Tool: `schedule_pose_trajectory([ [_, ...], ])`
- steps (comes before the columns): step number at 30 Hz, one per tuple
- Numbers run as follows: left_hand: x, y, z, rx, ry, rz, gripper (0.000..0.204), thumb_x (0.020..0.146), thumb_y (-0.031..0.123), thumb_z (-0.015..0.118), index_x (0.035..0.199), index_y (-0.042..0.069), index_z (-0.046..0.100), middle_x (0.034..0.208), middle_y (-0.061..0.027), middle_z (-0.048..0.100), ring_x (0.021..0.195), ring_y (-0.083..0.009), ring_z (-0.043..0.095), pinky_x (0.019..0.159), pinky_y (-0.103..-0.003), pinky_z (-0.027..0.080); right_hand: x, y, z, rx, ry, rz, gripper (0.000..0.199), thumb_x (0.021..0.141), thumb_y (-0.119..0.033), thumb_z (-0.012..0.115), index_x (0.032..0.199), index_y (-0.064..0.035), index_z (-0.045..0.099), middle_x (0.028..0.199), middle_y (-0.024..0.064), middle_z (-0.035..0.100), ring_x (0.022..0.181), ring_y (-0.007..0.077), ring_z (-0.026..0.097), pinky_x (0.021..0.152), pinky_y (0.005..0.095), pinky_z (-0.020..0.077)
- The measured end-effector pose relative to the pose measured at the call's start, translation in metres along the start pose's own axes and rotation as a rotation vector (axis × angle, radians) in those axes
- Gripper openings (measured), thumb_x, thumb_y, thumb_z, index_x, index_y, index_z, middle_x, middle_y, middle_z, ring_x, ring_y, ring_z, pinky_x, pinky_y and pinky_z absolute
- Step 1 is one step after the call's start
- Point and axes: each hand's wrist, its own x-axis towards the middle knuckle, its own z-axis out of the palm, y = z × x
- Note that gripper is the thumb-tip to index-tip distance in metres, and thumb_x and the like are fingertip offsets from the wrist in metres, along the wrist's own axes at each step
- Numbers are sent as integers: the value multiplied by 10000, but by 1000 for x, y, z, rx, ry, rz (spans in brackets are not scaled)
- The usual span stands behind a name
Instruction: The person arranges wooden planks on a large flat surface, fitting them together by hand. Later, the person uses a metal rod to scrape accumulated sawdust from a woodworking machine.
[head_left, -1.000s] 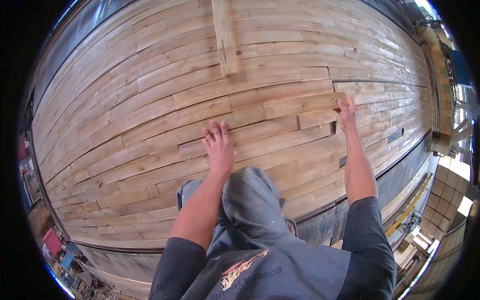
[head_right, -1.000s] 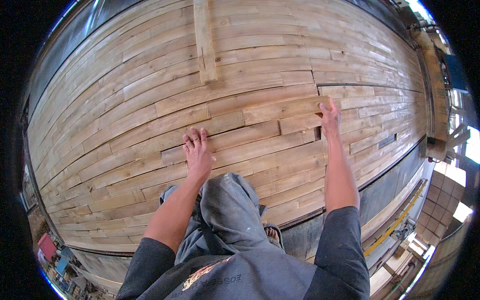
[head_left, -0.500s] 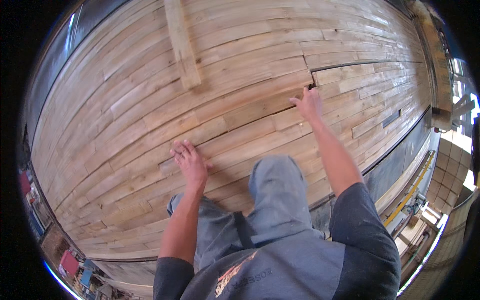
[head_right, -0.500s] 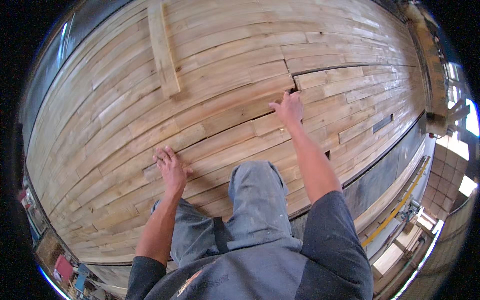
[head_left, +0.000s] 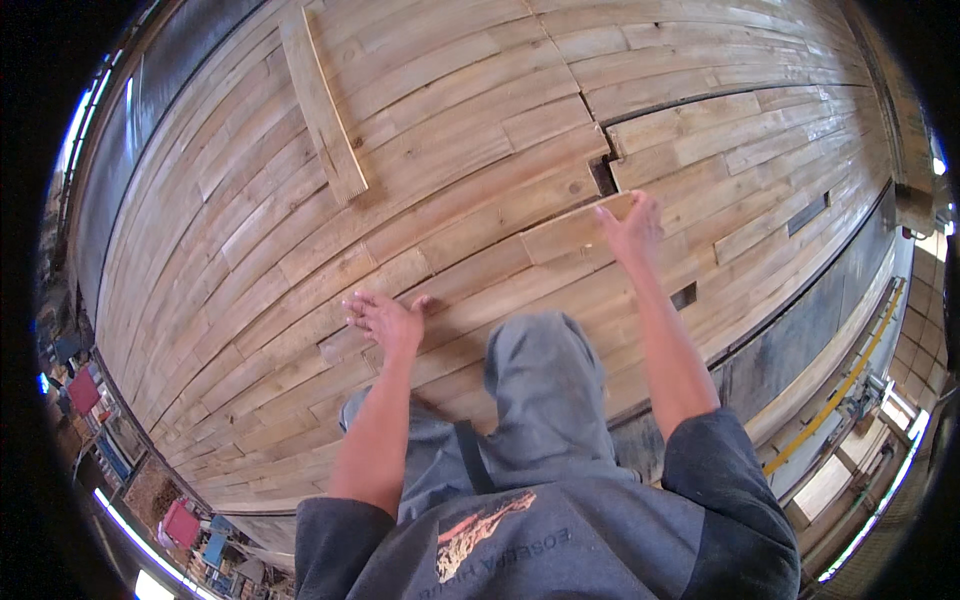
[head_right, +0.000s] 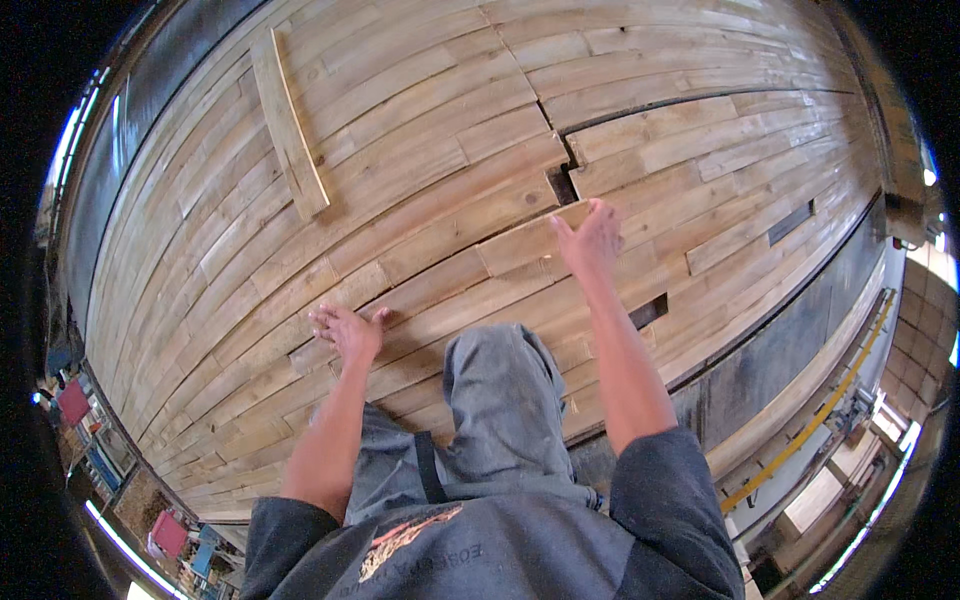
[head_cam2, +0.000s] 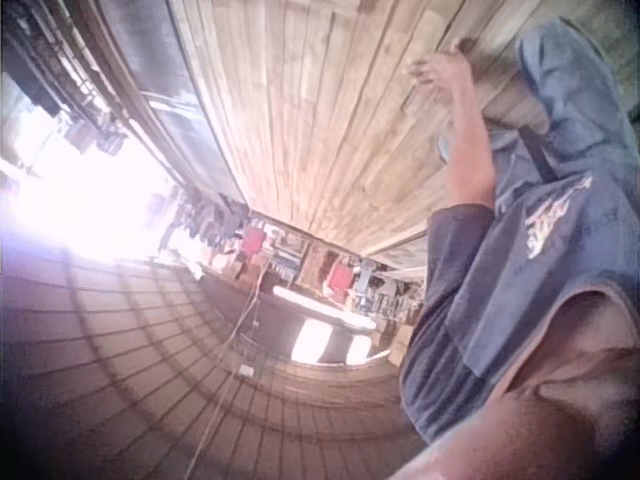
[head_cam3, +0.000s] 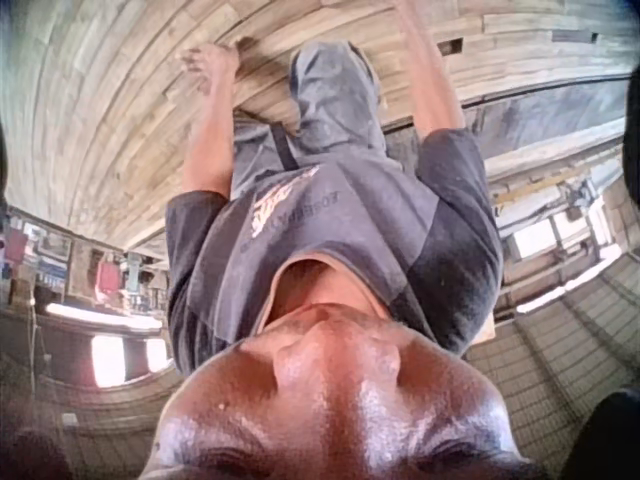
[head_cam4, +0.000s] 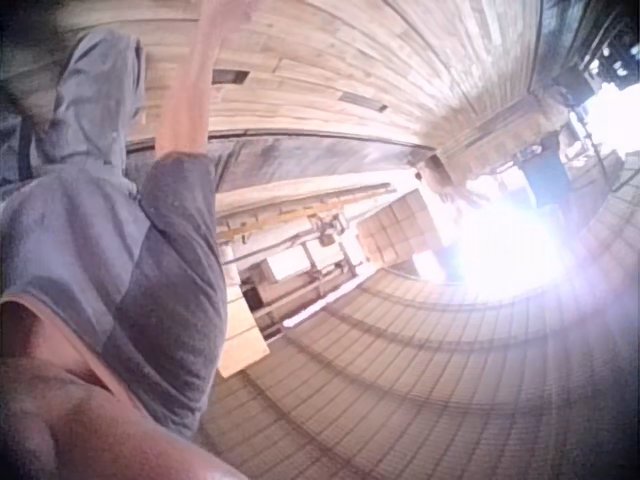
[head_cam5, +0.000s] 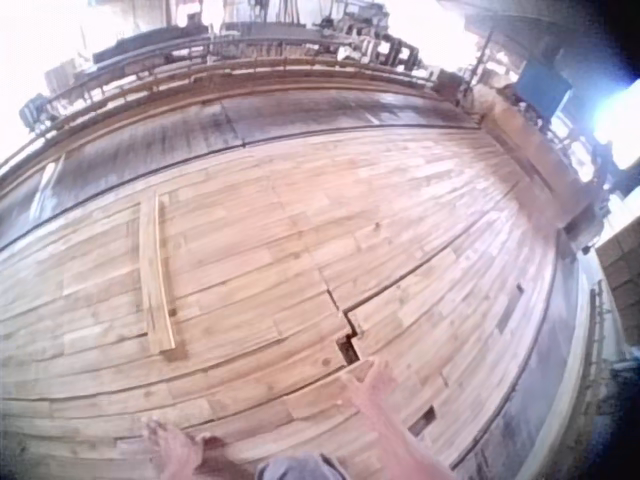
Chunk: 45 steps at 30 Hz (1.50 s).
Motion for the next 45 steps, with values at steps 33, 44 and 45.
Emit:
schedule_pose_trajectory([
  [33, 9, 2, 6, 55, 32, 50, 1264, 770, 575, 760, 1515, -90, -14, 1577, -350, -45, 1452, -550, 3, 1190, -578, 128, 21, 84, 35, 658, -175, 101, 532, 895, -207, 642, 1380, -18, 537, 766, 87, 573, 717, 124, 512, 658, 312, 442],
  [44, 6, 2, 4, 11, 13, 35, 1283, 757, 573, 775, 1507, -106, -14, 1580, -345, -32, 1450, -551, 1, 1194, -571, 129, 10, 46, 5, 337, -180, 77, 472, 927, -172, 598, 1368, -19, 532, 1053, 265, 655, 945, 360, 654, 796, 424, 503],
  [45, 4, 3, 4, 12, 17, 41, 1279, 760, 570, 774, 1505, -110, -13, 1580, -344, -30, 1451, -551, -1, 1196, -566, 126, 9, 49, 7, 395, -134, 15, 469, 928, -163, 594, 1370, -19, 527, 1065, 267, 650, 940, 368, 652, 789, 425, 503],
])
